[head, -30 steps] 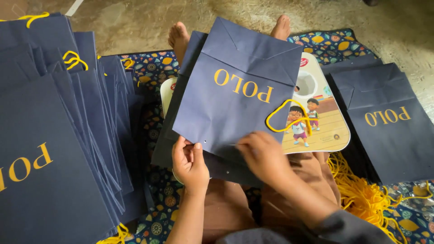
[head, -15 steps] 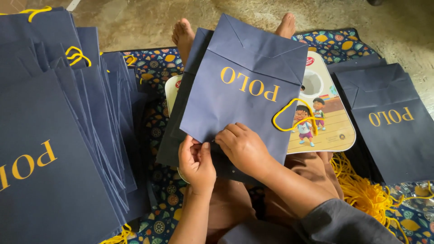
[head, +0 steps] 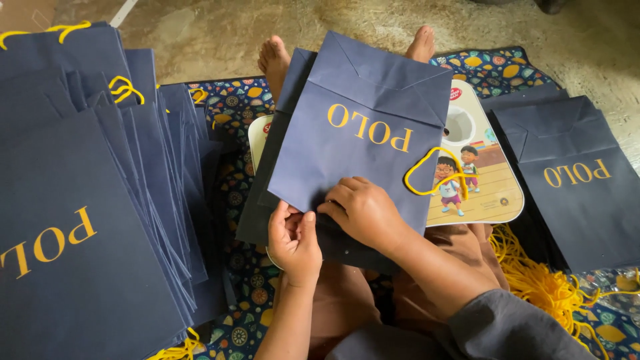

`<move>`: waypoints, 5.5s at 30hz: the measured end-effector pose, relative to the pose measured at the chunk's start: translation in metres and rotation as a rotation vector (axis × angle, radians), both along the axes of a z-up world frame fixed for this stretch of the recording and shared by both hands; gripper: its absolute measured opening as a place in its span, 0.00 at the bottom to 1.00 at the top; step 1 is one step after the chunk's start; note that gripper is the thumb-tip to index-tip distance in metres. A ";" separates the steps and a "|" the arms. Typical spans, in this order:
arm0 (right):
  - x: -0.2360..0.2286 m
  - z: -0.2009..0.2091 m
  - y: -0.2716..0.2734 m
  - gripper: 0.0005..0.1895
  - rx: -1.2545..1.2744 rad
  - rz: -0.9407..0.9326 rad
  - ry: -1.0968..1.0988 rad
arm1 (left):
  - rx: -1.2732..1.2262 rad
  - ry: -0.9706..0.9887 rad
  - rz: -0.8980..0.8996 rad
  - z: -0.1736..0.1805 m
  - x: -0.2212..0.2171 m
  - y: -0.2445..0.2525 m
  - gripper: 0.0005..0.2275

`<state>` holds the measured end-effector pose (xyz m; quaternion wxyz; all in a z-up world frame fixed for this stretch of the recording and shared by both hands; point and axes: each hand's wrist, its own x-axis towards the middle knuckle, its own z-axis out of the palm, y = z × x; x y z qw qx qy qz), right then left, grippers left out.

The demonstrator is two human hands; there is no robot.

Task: Attaching yellow cord handles to blue paper shopping bags by threading them through pre-punched holes.

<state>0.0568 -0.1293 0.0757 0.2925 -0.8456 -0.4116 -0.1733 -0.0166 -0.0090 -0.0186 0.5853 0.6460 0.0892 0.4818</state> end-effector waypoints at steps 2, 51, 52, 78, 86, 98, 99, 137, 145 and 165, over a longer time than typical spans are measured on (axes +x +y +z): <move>-0.002 0.000 0.004 0.08 0.025 0.003 -0.036 | 0.016 -0.006 -0.013 0.003 0.001 0.000 0.24; 0.034 -0.039 -0.191 0.07 0.261 -0.559 0.013 | -0.017 0.104 -0.024 0.008 0.003 -0.002 0.29; 0.031 -0.030 -0.177 0.07 0.260 -0.543 0.025 | -0.017 0.113 -0.007 0.012 0.000 -0.003 0.29; 0.022 -0.032 0.003 0.10 0.488 0.383 0.433 | -0.042 0.086 -0.037 -0.001 -0.002 -0.004 0.31; 0.017 -0.034 0.004 0.08 0.489 0.321 0.438 | 0.055 0.180 0.117 0.021 -0.001 -0.006 0.15; 0.024 -0.040 0.006 0.10 0.520 0.301 0.680 | 0.085 0.276 0.100 0.025 -0.002 -0.008 0.15; 0.025 -0.044 0.006 0.09 0.554 0.255 0.809 | 0.001 0.251 0.033 0.023 -0.002 -0.007 0.17; 0.036 0.008 0.019 0.18 0.125 0.156 0.497 | -0.075 0.219 -0.092 -0.018 0.012 0.008 0.24; 0.005 -0.003 0.017 0.11 0.317 0.061 0.332 | 0.075 0.282 0.008 -0.016 0.008 0.011 0.25; 0.021 -0.018 0.008 0.14 0.396 0.172 0.754 | 0.184 0.202 -0.065 0.004 0.014 0.002 0.25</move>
